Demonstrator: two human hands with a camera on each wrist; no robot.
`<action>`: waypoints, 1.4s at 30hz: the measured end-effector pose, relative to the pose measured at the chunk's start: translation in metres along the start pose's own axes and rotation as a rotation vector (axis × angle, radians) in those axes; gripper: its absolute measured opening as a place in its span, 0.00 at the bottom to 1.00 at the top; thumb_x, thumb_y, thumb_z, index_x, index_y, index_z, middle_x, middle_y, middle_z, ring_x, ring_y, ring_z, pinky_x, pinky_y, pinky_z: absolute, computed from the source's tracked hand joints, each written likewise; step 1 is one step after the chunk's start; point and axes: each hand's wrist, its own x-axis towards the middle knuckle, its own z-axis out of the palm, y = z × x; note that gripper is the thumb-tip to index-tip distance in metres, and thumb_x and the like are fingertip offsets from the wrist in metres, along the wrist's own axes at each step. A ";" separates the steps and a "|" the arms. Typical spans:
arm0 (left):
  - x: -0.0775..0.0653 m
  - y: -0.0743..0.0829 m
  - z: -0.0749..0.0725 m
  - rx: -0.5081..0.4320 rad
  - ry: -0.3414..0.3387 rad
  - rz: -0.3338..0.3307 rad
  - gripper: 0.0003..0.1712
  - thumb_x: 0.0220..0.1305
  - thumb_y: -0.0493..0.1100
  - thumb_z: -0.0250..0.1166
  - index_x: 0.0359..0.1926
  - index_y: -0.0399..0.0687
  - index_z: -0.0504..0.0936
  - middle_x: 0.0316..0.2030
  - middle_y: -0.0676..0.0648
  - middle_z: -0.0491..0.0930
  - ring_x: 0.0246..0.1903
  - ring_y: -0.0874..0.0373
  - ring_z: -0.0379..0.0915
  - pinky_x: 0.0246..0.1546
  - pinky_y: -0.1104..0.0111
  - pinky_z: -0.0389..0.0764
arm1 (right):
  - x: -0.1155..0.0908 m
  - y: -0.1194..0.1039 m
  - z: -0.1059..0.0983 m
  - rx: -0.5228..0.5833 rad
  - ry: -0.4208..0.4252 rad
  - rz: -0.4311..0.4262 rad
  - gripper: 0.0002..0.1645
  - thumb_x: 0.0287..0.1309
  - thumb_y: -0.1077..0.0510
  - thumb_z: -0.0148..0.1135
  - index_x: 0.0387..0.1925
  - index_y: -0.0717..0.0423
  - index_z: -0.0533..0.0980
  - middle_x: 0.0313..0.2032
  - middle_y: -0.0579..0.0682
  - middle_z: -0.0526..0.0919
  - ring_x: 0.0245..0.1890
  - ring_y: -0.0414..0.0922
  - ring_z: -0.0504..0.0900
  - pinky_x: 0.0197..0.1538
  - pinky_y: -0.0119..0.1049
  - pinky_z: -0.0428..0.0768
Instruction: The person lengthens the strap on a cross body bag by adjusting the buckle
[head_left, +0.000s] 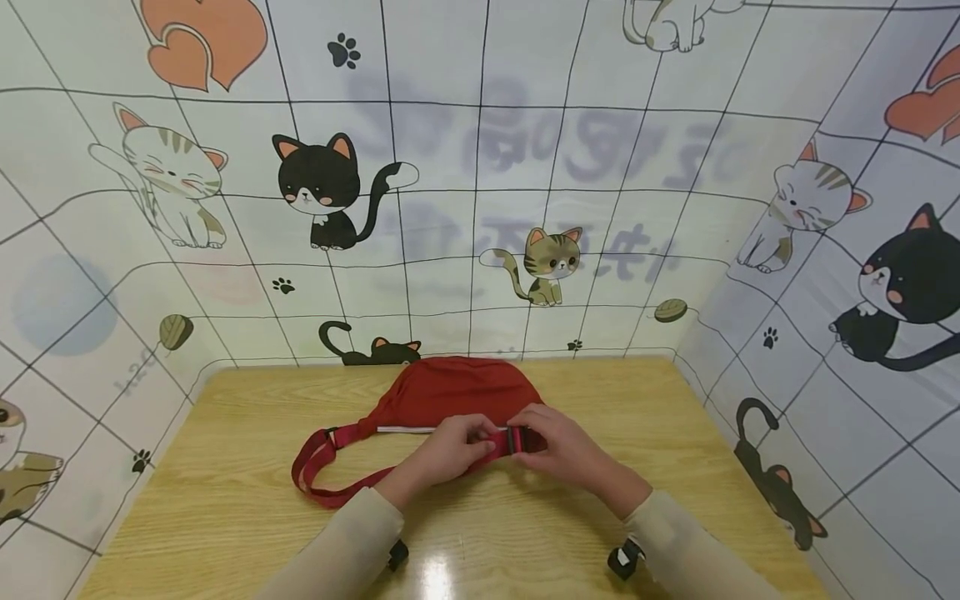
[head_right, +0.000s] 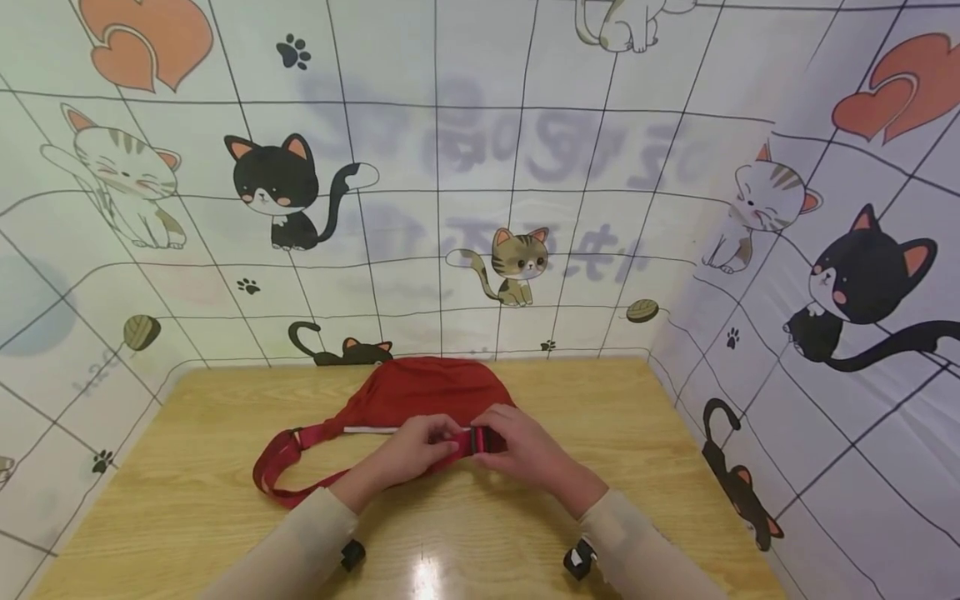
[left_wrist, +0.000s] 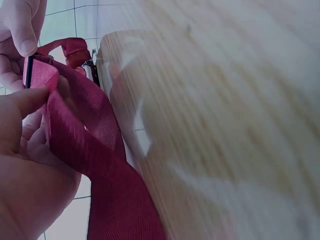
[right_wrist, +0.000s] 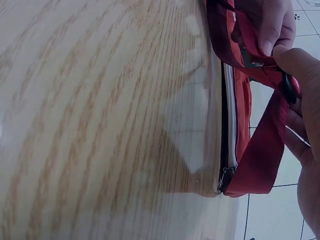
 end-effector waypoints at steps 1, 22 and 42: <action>0.000 0.000 0.000 0.009 -0.003 0.002 0.06 0.79 0.40 0.70 0.51 0.55 0.88 0.39 0.60 0.85 0.42 0.63 0.79 0.48 0.64 0.81 | 0.000 0.000 0.000 -0.001 -0.003 0.000 0.30 0.60 0.58 0.86 0.61 0.53 0.83 0.54 0.43 0.84 0.51 0.41 0.82 0.54 0.43 0.87; -0.001 0.002 0.001 -0.062 -0.063 0.043 0.04 0.81 0.40 0.67 0.50 0.54 0.86 0.42 0.58 0.85 0.45 0.61 0.78 0.52 0.63 0.78 | 0.000 -0.003 0.003 0.020 -0.052 0.021 0.32 0.59 0.55 0.86 0.63 0.50 0.84 0.54 0.44 0.88 0.50 0.46 0.85 0.52 0.41 0.86; -0.020 -0.018 -0.019 0.000 -0.060 0.014 0.02 0.81 0.45 0.69 0.46 0.56 0.88 0.34 0.60 0.83 0.36 0.64 0.76 0.39 0.68 0.77 | 0.001 -0.003 0.005 -0.015 0.005 -0.010 0.32 0.56 0.54 0.88 0.61 0.53 0.85 0.53 0.45 0.89 0.49 0.47 0.86 0.51 0.41 0.85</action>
